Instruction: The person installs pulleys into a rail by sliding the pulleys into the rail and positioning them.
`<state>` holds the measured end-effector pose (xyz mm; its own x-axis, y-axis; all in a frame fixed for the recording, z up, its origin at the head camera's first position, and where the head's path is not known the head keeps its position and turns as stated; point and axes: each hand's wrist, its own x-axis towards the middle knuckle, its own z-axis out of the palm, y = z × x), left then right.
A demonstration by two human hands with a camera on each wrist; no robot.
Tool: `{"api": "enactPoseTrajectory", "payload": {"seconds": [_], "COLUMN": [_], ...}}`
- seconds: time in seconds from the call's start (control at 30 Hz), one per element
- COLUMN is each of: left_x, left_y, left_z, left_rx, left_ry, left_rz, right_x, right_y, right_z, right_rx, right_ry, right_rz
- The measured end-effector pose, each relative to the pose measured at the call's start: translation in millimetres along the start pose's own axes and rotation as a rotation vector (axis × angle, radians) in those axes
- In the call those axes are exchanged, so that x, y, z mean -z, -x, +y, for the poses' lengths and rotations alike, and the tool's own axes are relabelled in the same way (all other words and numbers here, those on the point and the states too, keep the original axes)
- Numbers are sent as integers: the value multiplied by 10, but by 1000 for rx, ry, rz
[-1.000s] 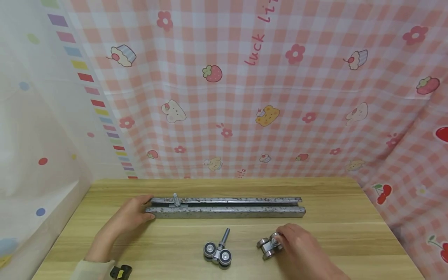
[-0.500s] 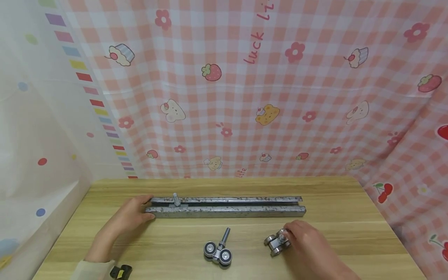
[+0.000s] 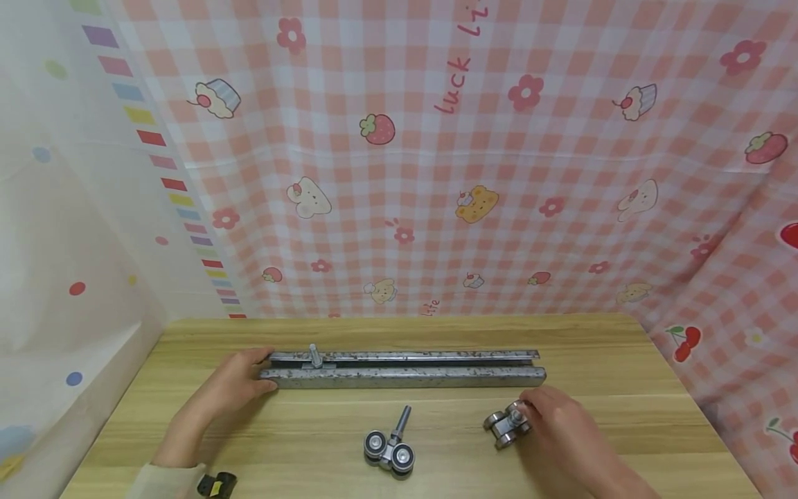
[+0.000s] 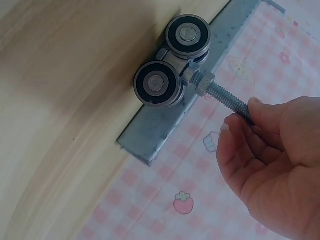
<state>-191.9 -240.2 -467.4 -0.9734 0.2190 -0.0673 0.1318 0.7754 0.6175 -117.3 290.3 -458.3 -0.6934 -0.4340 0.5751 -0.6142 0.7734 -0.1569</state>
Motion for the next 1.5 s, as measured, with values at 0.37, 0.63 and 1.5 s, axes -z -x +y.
{"api": "enactPoseTrajectory", "payload": {"seconds": [0.37,0.63,1.5], "left_x": [-4,0,-4], "left_y": [-15,-5,-1], "left_z": [-19,-12,-11], "left_rx": [-22,-5,-15], "left_ry": [-6,6,-7], "left_rz": [17,6,14], "right_x": [59,98,199], "right_y": [15,26,51], "right_z": [117,205,586], "right_rx": [-43,-81,-122], "right_ry": [41,58,73], "right_rz": [-13,-14,15]}}
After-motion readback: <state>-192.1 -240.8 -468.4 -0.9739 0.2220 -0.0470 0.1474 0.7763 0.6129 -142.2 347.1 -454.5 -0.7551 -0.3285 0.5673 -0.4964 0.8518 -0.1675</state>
